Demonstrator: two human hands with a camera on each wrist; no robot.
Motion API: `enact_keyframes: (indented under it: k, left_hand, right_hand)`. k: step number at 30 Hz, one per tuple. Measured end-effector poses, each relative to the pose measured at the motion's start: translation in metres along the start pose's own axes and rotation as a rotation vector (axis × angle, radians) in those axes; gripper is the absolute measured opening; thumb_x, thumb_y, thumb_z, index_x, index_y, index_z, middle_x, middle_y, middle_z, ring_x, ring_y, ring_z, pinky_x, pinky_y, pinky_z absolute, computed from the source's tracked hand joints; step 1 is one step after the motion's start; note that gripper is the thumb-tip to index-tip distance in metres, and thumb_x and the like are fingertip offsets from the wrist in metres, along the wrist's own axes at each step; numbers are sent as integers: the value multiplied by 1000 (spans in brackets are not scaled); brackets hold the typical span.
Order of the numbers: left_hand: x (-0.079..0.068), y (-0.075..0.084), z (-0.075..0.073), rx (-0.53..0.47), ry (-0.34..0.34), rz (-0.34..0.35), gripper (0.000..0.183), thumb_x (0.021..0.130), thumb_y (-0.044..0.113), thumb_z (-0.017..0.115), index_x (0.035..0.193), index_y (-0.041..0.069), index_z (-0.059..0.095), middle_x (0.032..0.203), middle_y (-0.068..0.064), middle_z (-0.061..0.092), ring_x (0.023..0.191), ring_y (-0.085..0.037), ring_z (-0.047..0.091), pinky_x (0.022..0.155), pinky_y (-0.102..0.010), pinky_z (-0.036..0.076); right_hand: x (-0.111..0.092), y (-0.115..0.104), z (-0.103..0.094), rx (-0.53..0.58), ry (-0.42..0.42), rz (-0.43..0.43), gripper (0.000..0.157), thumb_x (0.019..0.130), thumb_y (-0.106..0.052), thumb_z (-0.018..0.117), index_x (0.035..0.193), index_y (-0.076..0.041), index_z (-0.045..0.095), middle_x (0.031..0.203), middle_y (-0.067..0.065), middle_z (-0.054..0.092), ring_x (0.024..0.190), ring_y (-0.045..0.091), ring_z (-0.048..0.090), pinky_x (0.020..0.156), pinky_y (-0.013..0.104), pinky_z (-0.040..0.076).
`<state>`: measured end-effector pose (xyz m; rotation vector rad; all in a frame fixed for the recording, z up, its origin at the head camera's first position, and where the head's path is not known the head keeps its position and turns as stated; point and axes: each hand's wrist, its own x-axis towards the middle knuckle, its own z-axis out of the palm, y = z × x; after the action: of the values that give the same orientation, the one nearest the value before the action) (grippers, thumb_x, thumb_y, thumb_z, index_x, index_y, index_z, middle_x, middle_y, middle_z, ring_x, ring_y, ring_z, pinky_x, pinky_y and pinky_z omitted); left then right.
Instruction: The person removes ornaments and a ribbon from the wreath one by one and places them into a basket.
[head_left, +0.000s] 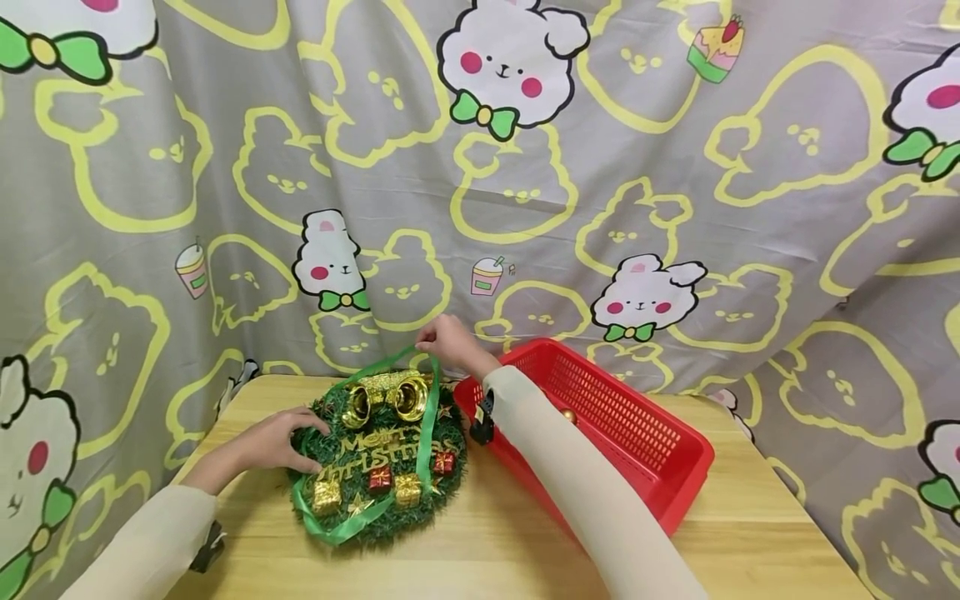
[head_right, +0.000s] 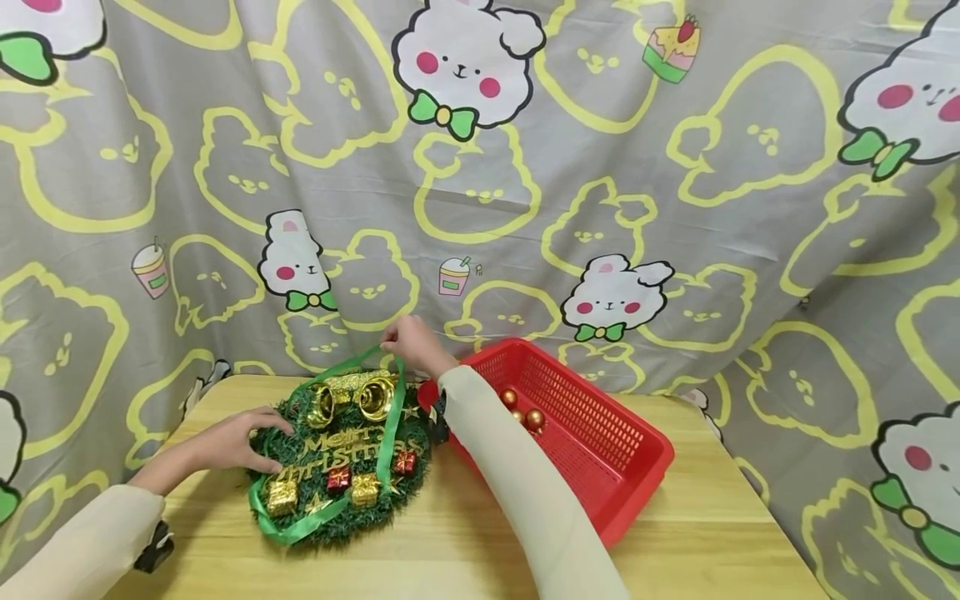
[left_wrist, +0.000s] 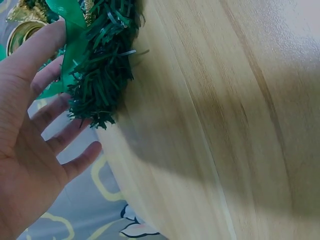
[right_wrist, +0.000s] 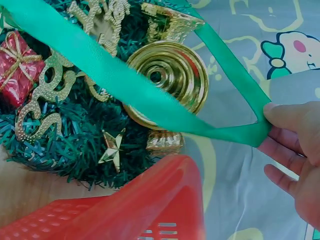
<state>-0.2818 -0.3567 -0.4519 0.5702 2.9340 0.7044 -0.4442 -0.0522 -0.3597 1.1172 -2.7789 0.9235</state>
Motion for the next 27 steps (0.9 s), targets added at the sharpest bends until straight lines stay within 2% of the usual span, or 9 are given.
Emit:
enact_keyframes:
  k: [10, 20, 27]
  left_hand:
    - [0, 2, 0, 16, -5, -9, 58, 74, 44, 90, 121, 15, 70, 143, -35, 50, 131, -61, 46, 99, -71, 46]
    - [-2, 4, 1, -1, 5, -27, 60, 72, 42, 92, 121, 14, 70, 145, -41, 45, 136, -64, 37, 101, -74, 42]
    - [-2, 7, 0, -4, 13, -26, 61, 71, 42, 92, 121, 14, 71, 145, -38, 48, 137, -64, 35, 103, -75, 40]
  right_hand:
    - [-4, -6, -14, -73, 43, 10, 14, 98, -15, 70, 102, -8, 81, 98, 6, 79, 85, 14, 72, 75, 21, 58]
    - [-14, 0, -31, -37, 57, 17, 12, 96, -12, 72, 98, -5, 82, 94, 8, 80, 81, 18, 72, 68, 25, 57]
    - [-23, 10, -47, -19, 69, 56, 13, 98, -13, 70, 98, -6, 81, 97, 10, 79, 84, 17, 71, 73, 26, 58]
